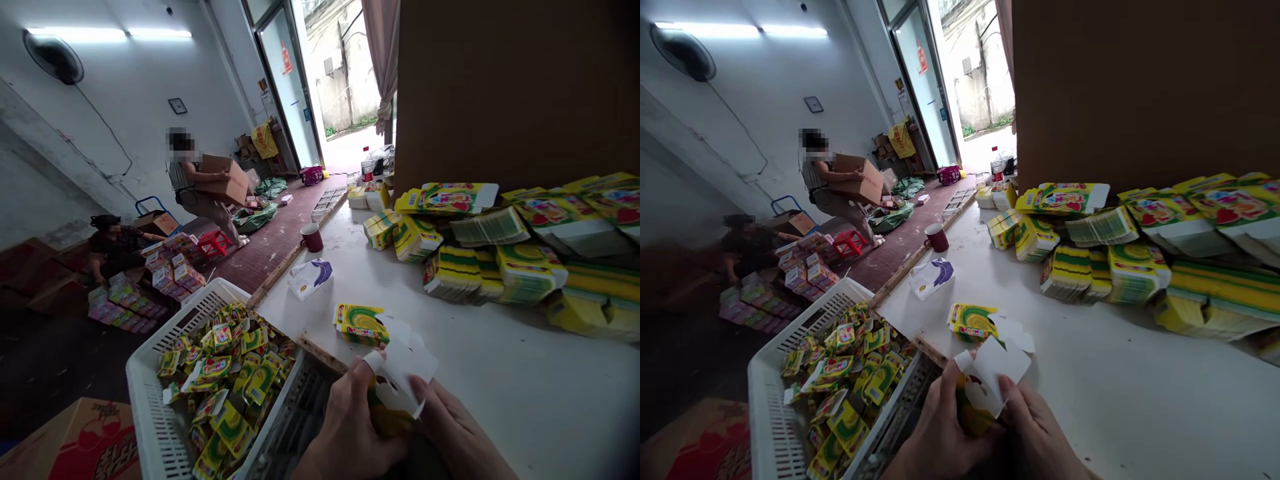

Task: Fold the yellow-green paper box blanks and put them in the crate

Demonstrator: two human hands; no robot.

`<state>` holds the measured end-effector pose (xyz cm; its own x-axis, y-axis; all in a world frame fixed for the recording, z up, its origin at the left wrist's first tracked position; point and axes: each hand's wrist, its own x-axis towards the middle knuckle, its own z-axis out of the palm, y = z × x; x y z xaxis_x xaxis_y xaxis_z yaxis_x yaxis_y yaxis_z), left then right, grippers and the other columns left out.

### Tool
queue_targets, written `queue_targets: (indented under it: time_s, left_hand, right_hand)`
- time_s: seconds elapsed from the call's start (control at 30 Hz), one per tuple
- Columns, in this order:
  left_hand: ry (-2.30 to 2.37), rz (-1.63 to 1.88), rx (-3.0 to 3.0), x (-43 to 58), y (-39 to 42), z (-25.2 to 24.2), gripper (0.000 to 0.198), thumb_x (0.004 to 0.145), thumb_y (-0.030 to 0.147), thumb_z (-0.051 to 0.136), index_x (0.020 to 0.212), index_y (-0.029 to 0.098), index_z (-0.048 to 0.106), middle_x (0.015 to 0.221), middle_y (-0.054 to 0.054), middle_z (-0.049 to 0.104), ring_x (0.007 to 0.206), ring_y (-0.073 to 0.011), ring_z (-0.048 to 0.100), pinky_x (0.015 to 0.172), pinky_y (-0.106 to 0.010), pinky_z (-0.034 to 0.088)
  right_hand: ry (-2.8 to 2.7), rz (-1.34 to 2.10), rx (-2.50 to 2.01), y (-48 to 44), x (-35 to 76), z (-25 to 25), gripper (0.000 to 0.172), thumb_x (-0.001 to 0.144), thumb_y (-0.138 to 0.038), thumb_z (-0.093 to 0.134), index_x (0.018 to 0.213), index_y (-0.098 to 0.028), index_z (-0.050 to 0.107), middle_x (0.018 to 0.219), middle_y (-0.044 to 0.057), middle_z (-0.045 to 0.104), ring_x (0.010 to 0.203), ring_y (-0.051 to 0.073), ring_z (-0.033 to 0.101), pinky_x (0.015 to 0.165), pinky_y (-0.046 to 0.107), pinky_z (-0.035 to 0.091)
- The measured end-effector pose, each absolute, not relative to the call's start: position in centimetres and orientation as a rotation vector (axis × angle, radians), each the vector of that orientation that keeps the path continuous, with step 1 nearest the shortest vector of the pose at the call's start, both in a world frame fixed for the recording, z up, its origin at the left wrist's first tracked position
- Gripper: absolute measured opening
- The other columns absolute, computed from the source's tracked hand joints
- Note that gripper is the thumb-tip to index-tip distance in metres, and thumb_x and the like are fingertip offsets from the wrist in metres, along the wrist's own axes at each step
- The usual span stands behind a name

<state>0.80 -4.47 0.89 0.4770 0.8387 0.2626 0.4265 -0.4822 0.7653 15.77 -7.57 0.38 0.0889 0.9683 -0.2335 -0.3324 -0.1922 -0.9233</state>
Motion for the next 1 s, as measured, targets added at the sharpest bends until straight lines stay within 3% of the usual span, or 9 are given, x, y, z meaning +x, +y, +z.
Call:
queue_targets:
  time_s: [0.27, 0.47, 0.6, 0.73, 0.8, 0.9, 1.0]
  left_hand:
    - [1.127, 0.832, 1.985, 1.7, -4.7, 0.3, 0.076, 0.070, 0.030, 0.075, 0.128, 0.026, 0.026, 0.121, -0.011, 0.063, 0.104, -0.0266, 0.065, 0.088, -0.039, 0.054]
    - [1.058, 0.892, 2.096, 1.5, -4.5, -0.4, 0.075, 0.067, 0.023, 0.073, 0.126, 0.029, 0.027, 0.112, -0.008, 0.064, 0.097, -0.0271, 0.066, 0.081, -0.040, 0.054]
    - [1.015, 0.861, 2.049, 1.4, -4.0, 0.2, 0.065, 0.068, 0.022, 0.070, 0.120, 0.029, 0.032, 0.105, -0.005, 0.064, 0.090, -0.0240, 0.065, 0.075, -0.035, 0.052]
    - [0.967, 0.801, 2.021, 1.3, -3.7, -0.3, 0.050, 0.074, 0.032, 0.064, 0.114, 0.024, 0.036, 0.077, 0.000, 0.061, 0.063, -0.0199, 0.060, 0.055, -0.031, 0.047]
    - [0.993, 0.755, 2.137, 1.3, -3.6, -1.0, 0.047, 0.075, 0.031, 0.062, 0.114, 0.022, 0.037, 0.085, -0.006, 0.062, 0.073, -0.0252, 0.062, 0.063, -0.038, 0.050]
    - [1.120, 0.770, 2.205, 1.1, -3.6, -1.0, 0.057, 0.070, 0.025, 0.066, 0.119, 0.019, 0.037, 0.111, -0.016, 0.057, 0.102, -0.0333, 0.059, 0.085, -0.049, 0.050]
    - [1.204, 0.788, 2.058, 0.5, -3.5, 0.4, 0.057, 0.063, 0.016, 0.069, 0.114, 0.020, 0.043, 0.109, -0.010, 0.058, 0.101, -0.0287, 0.059, 0.089, -0.045, 0.049]
  right_hand:
    - [-0.503, 1.434, -1.030, -7.4, 15.1, 0.1, 0.050, 0.078, -0.059, 0.067, 0.108, -0.020, 0.073, 0.109, 0.013, 0.074, 0.110, 0.036, 0.065, 0.095, 0.045, 0.053]
    - [-0.598, 1.600, -0.957, -6.6, 14.8, 0.3, 0.051, 0.083, -0.051, 0.066, 0.127, -0.023, 0.063, 0.123, 0.012, 0.069, 0.122, 0.033, 0.058, 0.107, 0.048, 0.043]
    - [-1.016, 1.314, -1.130, -6.6, 15.2, -0.3, 0.060, 0.092, -0.055, 0.048, 0.142, -0.022, 0.049, 0.138, 0.012, 0.058, 0.134, 0.032, 0.046, 0.113, 0.050, 0.034]
    - [-1.592, 0.924, -1.177, -7.3, 15.5, -1.0, 0.061, 0.094, -0.034, 0.048, 0.152, -0.028, 0.028, 0.154, 0.007, 0.038, 0.138, 0.027, 0.041, 0.111, 0.041, 0.039]
    - [-1.740, 0.813, -1.202, -7.3, 15.5, -1.1, 0.059, 0.094, -0.022, 0.044, 0.150, -0.032, 0.031, 0.154, 0.005, 0.038, 0.137, 0.024, 0.044, 0.108, 0.036, 0.043]
    - [-1.728, 0.687, -1.262, -7.1, 15.8, -1.5, 0.057, 0.094, -0.013, 0.034, 0.146, -0.034, 0.040, 0.149, 0.004, 0.047, 0.132, 0.022, 0.050, 0.106, 0.035, 0.046]
    - [-1.724, 0.648, -1.299, -7.0, 16.2, -2.0, 0.060, 0.094, -0.013, 0.035, 0.150, -0.034, 0.030, 0.155, 0.006, 0.035, 0.136, 0.025, 0.045, 0.106, 0.040, 0.046]
